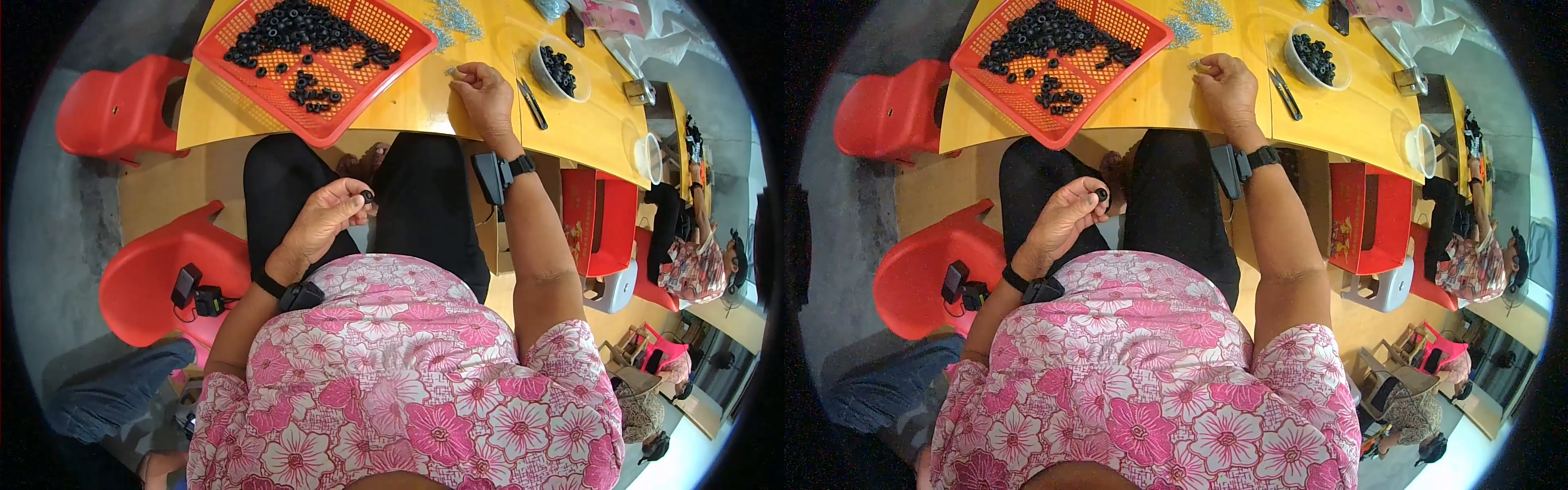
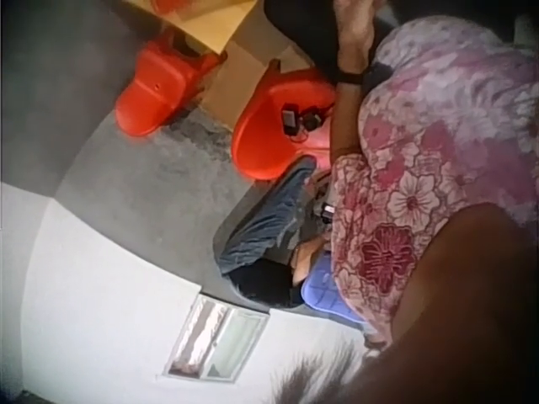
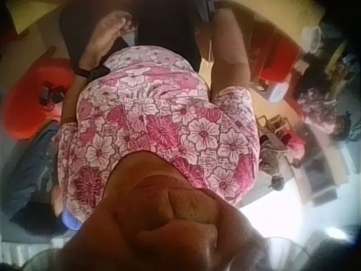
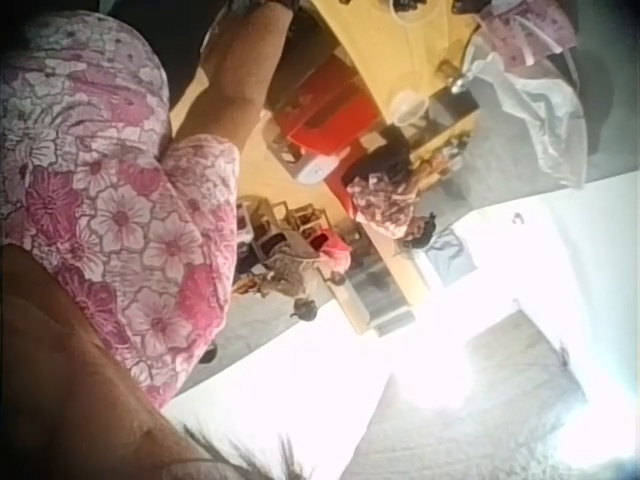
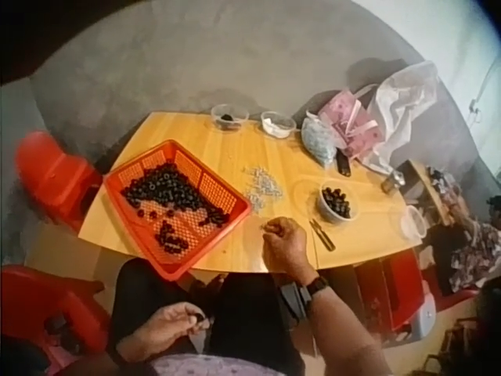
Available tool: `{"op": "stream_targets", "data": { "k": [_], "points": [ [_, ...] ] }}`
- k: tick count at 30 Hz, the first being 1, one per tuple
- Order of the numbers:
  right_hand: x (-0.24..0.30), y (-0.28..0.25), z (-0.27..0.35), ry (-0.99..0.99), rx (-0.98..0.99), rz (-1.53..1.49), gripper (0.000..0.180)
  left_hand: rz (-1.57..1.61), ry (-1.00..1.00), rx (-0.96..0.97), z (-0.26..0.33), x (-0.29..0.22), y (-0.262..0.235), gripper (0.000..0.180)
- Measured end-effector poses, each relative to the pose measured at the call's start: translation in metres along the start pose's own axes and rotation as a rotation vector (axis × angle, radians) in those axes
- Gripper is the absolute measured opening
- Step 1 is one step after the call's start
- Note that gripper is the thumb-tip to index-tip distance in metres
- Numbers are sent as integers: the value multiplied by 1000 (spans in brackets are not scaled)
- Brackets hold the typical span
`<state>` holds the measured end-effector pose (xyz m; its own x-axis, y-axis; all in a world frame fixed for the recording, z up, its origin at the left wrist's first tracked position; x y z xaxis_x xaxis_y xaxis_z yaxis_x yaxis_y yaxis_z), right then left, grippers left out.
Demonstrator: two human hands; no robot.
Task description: The person takes small plastic components from a tray and fits them together by hand.
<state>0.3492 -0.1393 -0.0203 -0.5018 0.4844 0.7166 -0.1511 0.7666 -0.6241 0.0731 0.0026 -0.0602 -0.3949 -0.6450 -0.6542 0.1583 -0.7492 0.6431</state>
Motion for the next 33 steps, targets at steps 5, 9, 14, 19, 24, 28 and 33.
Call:
{"op": "stream_targets", "data": {
  "k": [5,9,14,19,24,28,33],
  "points": [
    [7,1,4,-37,-16,32,20,2,-4,-13,3,2,2,19],
    [-2,6,6,-17,-32,-36,15,4,-13,-18,4,4,3,18],
    [3,7,9,-78,-77,-77,11,4,-21,-13,3,8,3,18],
    [13,2,12,-45,-50,-31,13,10,-28,-2,3,10,5,18],
    [-4,6,8,-46,-61,-117,24,-6,-37,-1,2,10,5,18],
    [13,4,9,-114,47,101,35,-13,-36,-1,1,10,7,18],
    [42,9,10,-185,141,445,45,-20,-44,-1,1,13,7,16]
  ]
}}
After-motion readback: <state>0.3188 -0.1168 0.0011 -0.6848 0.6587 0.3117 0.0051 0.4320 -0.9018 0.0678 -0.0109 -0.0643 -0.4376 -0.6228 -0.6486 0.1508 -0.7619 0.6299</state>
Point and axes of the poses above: each hand's wrist, its own z-axis away from the middle knuckle, its own y-axis out of the palm, x = y × z, the point moved 6 cm from there along -z, towards the middle knuckle, and after that the axes turned 5 degrees about -y, right-handed, at the moved point
